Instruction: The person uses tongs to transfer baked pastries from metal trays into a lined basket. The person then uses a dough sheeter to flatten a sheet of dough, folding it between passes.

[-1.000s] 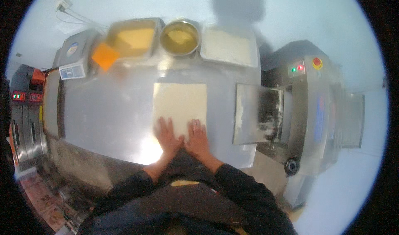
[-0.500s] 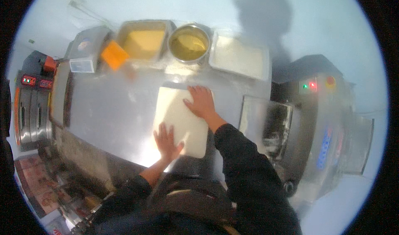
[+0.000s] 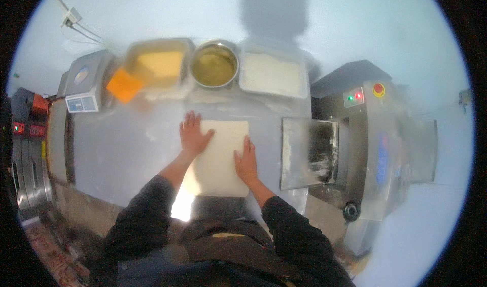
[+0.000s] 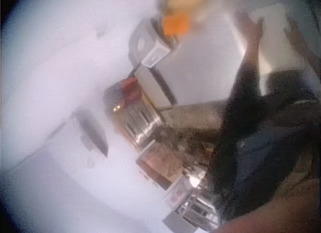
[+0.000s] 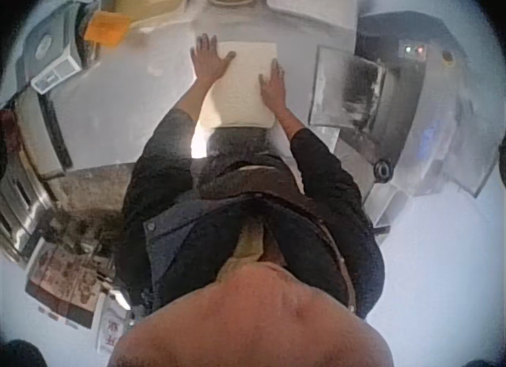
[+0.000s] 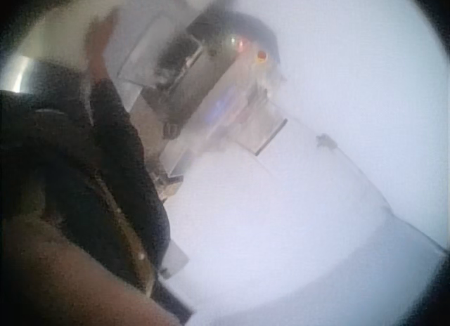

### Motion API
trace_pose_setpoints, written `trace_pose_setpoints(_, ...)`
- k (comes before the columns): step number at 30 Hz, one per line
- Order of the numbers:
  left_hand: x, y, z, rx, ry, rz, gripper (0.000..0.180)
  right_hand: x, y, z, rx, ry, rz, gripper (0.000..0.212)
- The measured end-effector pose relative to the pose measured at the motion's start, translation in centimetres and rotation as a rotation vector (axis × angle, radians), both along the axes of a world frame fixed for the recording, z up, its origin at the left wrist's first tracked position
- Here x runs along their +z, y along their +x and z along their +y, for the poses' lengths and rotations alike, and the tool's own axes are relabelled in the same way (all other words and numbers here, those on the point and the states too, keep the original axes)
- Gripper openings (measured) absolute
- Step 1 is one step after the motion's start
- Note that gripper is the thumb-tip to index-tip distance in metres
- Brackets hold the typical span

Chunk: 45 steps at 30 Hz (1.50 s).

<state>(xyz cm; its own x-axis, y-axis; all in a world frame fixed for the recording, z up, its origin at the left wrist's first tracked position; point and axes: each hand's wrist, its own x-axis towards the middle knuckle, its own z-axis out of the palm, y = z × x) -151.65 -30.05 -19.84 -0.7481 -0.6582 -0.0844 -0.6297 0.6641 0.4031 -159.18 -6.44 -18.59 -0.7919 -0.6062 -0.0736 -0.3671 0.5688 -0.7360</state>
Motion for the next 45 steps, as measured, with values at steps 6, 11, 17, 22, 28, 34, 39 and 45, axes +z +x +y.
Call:
trace_pose_setpoints(6, 0.9, 1.7, 1.3, 0.451, 0.205, 0.092, 0.092, -0.1, -3.5, -2.0, -0.437, -0.091, -0.543, 0.074)
trace_pose_setpoints(11, 1.6, 3.0, -1.2, 0.478, 0.702, 0.120, 0.070, 2.1, -7.7, -3.5, -0.328, 0.032, -0.986, 0.067)
trace_pose_setpoints(17, 1.5, 3.9, -3.2, 0.319, 0.998, 0.285, 0.051, 3.4, -7.7, -4.2, -0.338, -0.016, -1.062, 0.069)
trace_pose_setpoints(22, 2.0, 5.1, -3.1, 0.256, 1.050, 0.248, 0.052, 2.7, -7.3, -4.2, -0.041, -0.128, -1.073, 0.066)
trace_pose_setpoints(28, 2.3, 6.0, -2.2, 0.348, 1.230, 0.297, 0.047, 4.8, -5.3, -2.7, 0.006, -0.116, -0.809, 0.061)
trace_pose_setpoints(34, 7.1, 6.9, 0.1, 0.222, 1.330, 0.397, 0.045, 11.7, -0.4, 3.3, -0.082, -0.052, -0.537, 0.066)
trace_pose_setpoints(39, 19.8, 2.7, 7.8, -0.051, 1.072, 0.490, 0.067, 21.0, 0.4, 13.7, -0.218, -0.357, -0.634, 0.065)
trace_pose_setpoints(45, 38.8, -13.9, 21.6, -0.411, 0.899, 0.755, 0.062, 38.1, -8.8, 30.0, -0.224, -0.444, -0.132, 0.066)
